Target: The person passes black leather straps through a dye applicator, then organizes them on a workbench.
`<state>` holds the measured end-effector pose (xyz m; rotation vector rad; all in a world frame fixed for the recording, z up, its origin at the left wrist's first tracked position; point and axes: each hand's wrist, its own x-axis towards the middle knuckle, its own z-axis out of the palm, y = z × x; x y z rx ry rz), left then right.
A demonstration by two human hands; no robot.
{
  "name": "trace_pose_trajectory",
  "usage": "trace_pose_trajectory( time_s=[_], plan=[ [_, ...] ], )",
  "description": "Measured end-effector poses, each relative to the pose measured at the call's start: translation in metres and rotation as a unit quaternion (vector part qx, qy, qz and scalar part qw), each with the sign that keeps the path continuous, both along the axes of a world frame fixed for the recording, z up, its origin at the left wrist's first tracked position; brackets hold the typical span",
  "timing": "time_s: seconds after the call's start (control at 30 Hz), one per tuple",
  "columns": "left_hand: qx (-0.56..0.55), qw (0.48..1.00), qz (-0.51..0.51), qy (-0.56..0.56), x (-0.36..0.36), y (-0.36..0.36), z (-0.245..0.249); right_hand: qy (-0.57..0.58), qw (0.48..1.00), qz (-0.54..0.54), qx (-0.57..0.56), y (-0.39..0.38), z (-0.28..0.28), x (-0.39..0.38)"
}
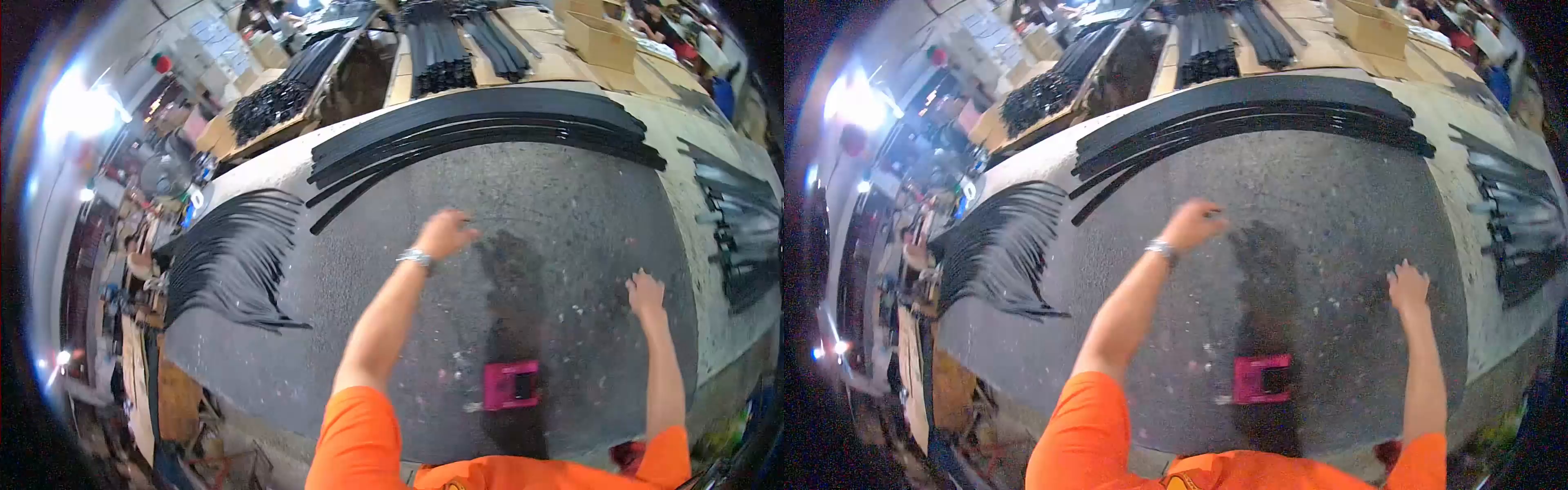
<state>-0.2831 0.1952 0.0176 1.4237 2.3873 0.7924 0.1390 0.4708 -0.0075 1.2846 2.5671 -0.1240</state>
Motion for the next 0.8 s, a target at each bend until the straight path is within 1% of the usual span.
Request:
trace_pose_trajectory(
  time_s=[0.03,0.07,0.1,0.13,0.17,0.2,0.23,0.3,0.33,0.4,0.5,0.57,0.73,0.8],
  plan=[
    [-0.011,0.997,0.057,0.042,-0.029,-0.032,0.003,-0.018,0.998,-0.033,-0.053,-0.013,0.022,-0.017],
    [0.01,0.994,0.085,0.072,-0.062,-0.066,0.007,0.047,0.998,-0.014,-0.033,-0.029,0.024,-0.036],
    [0.022,0.989,0.12,0.079,-0.105,-0.095,-0.005,0.105,0.994,0.008,-0.011,-0.05,0.02,-0.052],
    [0.059,0.975,0.141,0.163,-0.151,-0.126,-0.03,0.095,0.995,-0.005,-0.028,-0.07,0.022,-0.078],
    [0.056,0.976,0.158,0.136,-0.173,-0.153,-0.017,0.085,0.995,-0.014,-0.047,-0.09,0.023,-0.111],
    [0.024,0.972,0.194,0.128,-0.193,-0.177,-0.015,0.089,0.994,-0.003,-0.058,-0.108,0.02,-0.14],
    [0.052,0.964,0.203,0.165,-0.221,-0.199,-0.03,0.092,0.993,0.006,-0.077,-0.13,0.013,-0.166],
    [-0.003,0.945,0.276,0.178,-0.25,-0.225,-0.026,0.045,0.989,-0.03,-0.14,-0.163,0.008,-0.218],
    [-0.017,0.942,0.283,0.178,-0.263,-0.234,-0.026,0.023,0.993,-0.044,-0.11,-0.18,0.001,-0.236],
    [-0.046,0.936,0.291,0.191,-0.29,-0.245,-0.033,-0.021,0.997,-0.062,-0.048,-0.204,-0.014,-0.267],
    [-0.042,0.932,0.273,0.236,-0.326,-0.242,-0.043,-0.04,0.993,-0.077,-0.075,-0.2,-0.012,-0.281],
    [-0.066,0.936,0.247,0.242,-0.347,-0.229,-0.046,-0.055,0.99,-0.096,-0.09,-0.198,-0.01,-0.282],
    [-0.083,0.948,0.194,0.239,-0.391,-0.189,-0.064,-0.109,0.982,-0.112,-0.105,-0.193,-0.001,-0.299],
    [-0.136,0.952,0.176,0.212,-0.404,-0.175,-0.065,-0.104,0.984,-0.107,-0.099,-0.192,-0.004,-0.3]
  ],
)
